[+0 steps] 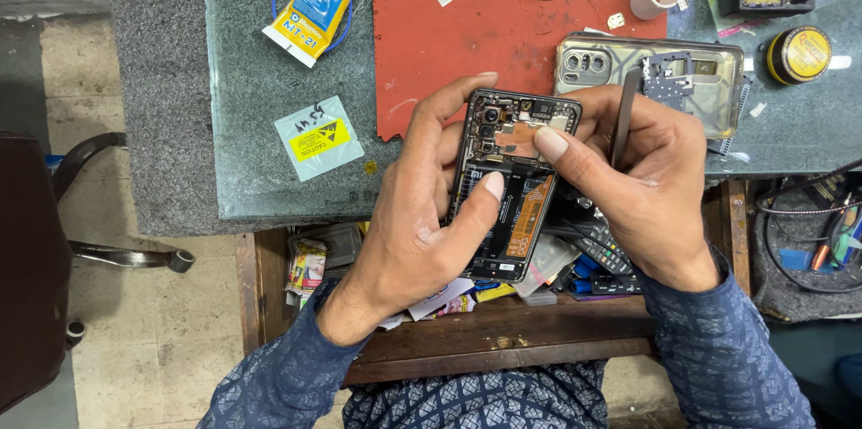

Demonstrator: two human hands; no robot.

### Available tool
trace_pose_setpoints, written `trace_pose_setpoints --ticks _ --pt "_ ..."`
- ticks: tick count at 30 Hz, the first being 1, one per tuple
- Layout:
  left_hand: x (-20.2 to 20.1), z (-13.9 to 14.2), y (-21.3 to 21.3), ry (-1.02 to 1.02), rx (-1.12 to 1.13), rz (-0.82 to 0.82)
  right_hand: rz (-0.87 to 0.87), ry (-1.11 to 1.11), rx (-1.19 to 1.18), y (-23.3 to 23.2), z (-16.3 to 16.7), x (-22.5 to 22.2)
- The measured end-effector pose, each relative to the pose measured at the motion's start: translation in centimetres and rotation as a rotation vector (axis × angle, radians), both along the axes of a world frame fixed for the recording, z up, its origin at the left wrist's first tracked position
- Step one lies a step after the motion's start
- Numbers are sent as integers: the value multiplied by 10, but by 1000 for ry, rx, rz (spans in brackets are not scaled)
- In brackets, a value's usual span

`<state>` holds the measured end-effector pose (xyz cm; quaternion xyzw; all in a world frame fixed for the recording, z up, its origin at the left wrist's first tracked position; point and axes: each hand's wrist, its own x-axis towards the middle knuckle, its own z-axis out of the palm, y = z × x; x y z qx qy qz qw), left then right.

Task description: The person removes a camera module from a disassembled smartphone, compares it with a replacement unit, and then installs the new camera module into the phone chassis. The person uses tweezers to handle the small components and aligns the module into place.

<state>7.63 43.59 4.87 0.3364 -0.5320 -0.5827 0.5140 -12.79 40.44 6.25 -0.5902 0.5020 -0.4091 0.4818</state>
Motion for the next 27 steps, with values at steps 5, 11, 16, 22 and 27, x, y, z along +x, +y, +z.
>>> trace_pose_setpoints --ticks 5,11,16,22,27 --pt "-2 -4 -1 83 77 -22 -12 -1 17 1 -1 -2" --pt "-8 -6 0 -32 50 80 -2 10 -5 4 1 -1" --pt "-12 -6 0 -33 32 115 16 -58 -12 4 2 -1" --pt "-11 -6 0 7 40 106 19 9 -28 3 2 -2" --pt "-9 -4 -2 6 62 102 25 -9 -23 4 1 -2"
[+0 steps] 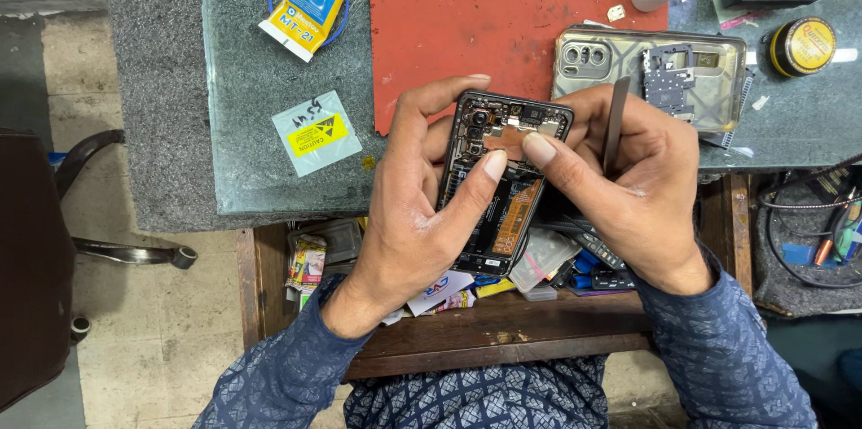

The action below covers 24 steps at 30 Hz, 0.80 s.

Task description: The person removes a camera module from a disassembled smartphone, compares it with a replacement unit, and then installs the new camera module into the phone chassis. The person uses tweezers to handle the small components and aligns the module into place.

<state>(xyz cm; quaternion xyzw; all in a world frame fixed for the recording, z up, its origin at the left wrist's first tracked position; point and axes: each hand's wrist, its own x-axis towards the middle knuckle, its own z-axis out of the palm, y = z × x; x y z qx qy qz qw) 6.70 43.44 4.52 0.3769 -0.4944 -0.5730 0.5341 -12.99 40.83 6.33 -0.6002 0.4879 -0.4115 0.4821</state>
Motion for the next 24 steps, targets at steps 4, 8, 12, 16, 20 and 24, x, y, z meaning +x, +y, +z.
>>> trace_pose_setpoints --ticks 4,8,12,16,20,24 --pt "0 0 0 -6 9 -1 -2 7 -1 0 -1 0" --pt "-1 -2 -1 41 27 -28 -16 3 6 1 0 1" --pt "1 -1 2 149 -32 -116 -25 -50 -12 3 3 -1" --pt "0 2 6 221 -3 -158 -22 -170 -9 2 5 -5" --pt "-1 0 3 257 41 -132 -32 -107 -31 3 3 -4" --pt "-1 -4 2 233 57 -89 -29 -94 -33 3 0 0"
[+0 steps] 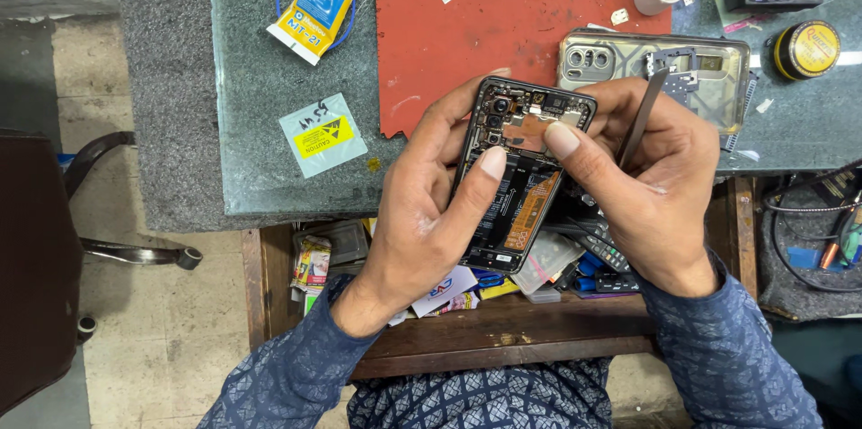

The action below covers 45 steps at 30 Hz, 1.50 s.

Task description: The person removes a camera module from a disassembled smartphone, compares it with a replacement unit, and then installs the new camera module into the phone chassis. The person uses tweezers to handle the small components and aligns the module into place.

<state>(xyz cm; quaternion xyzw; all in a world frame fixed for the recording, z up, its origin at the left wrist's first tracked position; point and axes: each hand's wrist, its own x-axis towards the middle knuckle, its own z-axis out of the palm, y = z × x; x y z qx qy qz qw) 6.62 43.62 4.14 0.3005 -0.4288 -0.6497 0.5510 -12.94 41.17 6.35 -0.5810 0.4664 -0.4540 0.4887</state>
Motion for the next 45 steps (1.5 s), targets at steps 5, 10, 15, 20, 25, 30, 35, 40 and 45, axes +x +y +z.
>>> trace_pose_setpoints --ticks 5,10,15,20,25,30,35,40,45 --pt "0 -1 -1 -60 8 26 -11 48 -13 1 2 2" --pt "-2 0 -1 -61 15 34 -1 31 -14 2 3 1" --pt "-1 -2 0 -68 -28 31 -15 61 -22 3 2 1" --pt "0 -3 1 -41 -10 38 -24 84 -28 4 1 3" --pt "1 -3 1 -26 -23 45 -14 72 -41 5 0 2" --pt "3 -1 2 -21 11 40 -25 64 -37 7 -3 4" --pt "3 2 6 -109 -76 22 -29 10 -47 6 -3 0" --pt "4 1 5 -157 -127 17 -31 -36 -14 4 -2 -3" --pt "1 -4 4 -218 -150 65 -31 -52 -10 4 -2 -2"
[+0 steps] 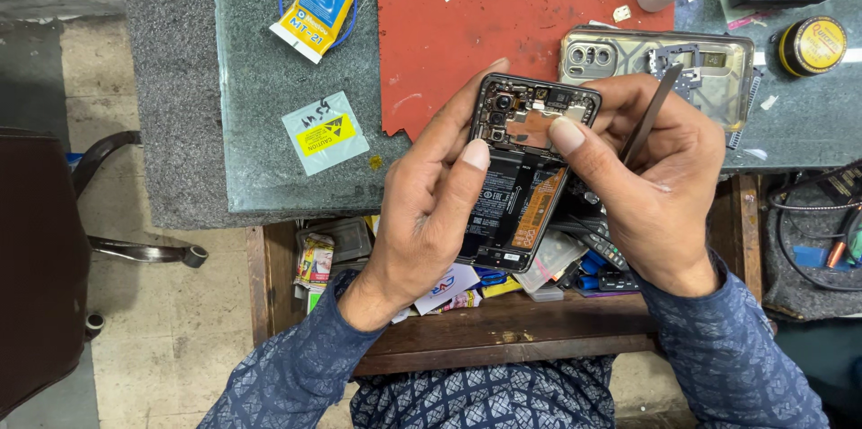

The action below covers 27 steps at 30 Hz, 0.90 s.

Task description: The person removes a camera module from a disassembled smartphone, compares it with a replacement unit, and then installs the new camera module into the phone chassis. The person uses tweezers to handle the small components and aligns the module into place.

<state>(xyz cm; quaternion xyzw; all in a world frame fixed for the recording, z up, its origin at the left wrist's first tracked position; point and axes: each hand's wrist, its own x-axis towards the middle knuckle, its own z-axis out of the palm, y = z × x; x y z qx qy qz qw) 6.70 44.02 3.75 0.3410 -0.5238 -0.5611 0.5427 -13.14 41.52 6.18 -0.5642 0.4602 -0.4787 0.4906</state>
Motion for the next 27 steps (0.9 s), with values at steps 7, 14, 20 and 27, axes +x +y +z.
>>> trace_pose_setpoints --ticks 7,14,20,27 --pt "-3 0 1 44 56 -12 -4 27 12 1 3 0" --pt "-4 -1 1 63 47 -9 -9 59 4 3 4 -1" --pt "-4 0 4 22 17 10 -3 46 -13 4 3 -1" --pt "-4 -2 3 -50 -16 31 -24 64 -5 4 -1 -1"
